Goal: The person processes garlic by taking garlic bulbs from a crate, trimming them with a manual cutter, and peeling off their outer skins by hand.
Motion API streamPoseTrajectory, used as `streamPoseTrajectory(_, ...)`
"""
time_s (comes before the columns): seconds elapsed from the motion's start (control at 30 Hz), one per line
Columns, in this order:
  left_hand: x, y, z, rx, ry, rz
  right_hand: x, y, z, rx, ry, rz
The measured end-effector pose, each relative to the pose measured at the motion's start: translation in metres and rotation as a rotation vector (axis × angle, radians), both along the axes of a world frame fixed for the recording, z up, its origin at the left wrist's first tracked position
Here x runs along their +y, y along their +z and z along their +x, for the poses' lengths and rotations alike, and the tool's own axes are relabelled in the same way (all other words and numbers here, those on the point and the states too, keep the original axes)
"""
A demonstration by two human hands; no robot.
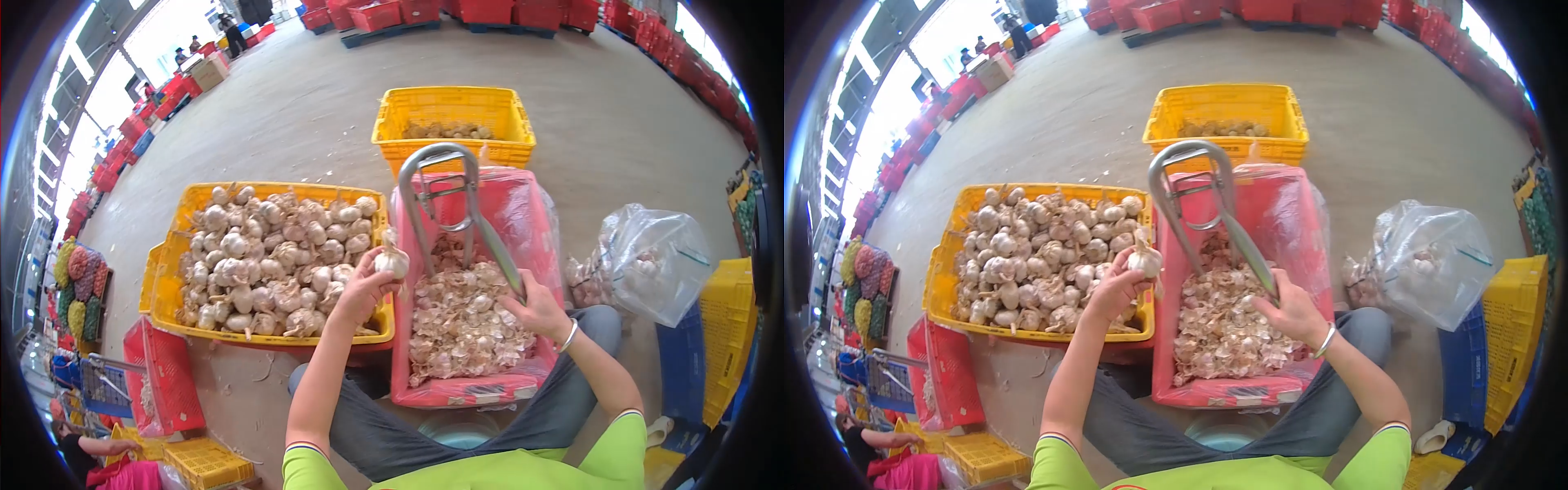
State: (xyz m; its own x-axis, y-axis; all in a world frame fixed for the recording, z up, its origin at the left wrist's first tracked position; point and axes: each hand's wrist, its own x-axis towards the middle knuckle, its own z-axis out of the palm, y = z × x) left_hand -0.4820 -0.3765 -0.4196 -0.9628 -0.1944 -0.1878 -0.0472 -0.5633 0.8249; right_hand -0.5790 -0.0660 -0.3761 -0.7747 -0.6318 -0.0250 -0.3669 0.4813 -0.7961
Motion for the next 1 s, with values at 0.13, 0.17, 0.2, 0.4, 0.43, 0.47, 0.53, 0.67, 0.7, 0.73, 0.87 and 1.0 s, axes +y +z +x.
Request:
streamPoseTrajectory(0.13,0.048,0.000,-0.025,-0.016,-0.105,-0.273,0.001,0.025,0.006,-0.149,-0.023,-0.062)
streamPoseTrajectory(0.17,0.059,0.000,-0.032,-0.006,-0.088,-0.343,0.000,0.035,0.007,-0.178,-0.021,-0.073)
streamPoseTrajectory(0.2,0.067,0.002,-0.036,-0.007,-0.095,-0.438,0.001,0.042,0.009,-0.178,-0.017,-0.085)
streamPoseTrajectory(0.4,0.092,-0.002,-0.056,0.064,0.009,-0.396,0.003,0.037,0.011,-0.117,-0.045,-0.115)
streamPoseTrajectory(0.43,0.094,-0.003,-0.058,0.071,0.029,-0.386,0.003,0.037,0.012,-0.104,-0.052,-0.110)
streamPoseTrajectory(0.47,0.095,0.000,-0.059,0.055,0.031,-0.395,0.003,0.037,0.011,-0.132,-0.055,-0.084)
streamPoseTrajectory(0.53,0.097,0.006,-0.056,0.037,-0.005,-0.437,0.003,0.044,0.013,-0.167,-0.064,-0.106)
streamPoseTrajectory(0.67,0.100,0.000,-0.049,0.107,-0.057,-0.573,0.008,0.058,0.013,-0.246,-0.055,-0.138)
streamPoseTrajectory(0.7,0.102,0.007,-0.046,0.104,-0.071,-0.562,0.008,0.057,0.012,-0.257,-0.052,-0.134)
streamPoseTrajectory(0.73,0.102,0.016,-0.046,0.106,-0.044,-0.453,0.009,0.056,0.011,-0.267,-0.049,-0.128)
streamPoseTrajectory(0.87,0.088,0.015,-0.052,0.046,0.073,-0.230,0.010,0.052,0.011,-0.284,-0.046,-0.124)
streamPoseTrajectory(1.0,0.088,0.011,-0.054,0.071,0.092,-0.186,0.003,0.035,0.011,-0.192,-0.073,-0.134)
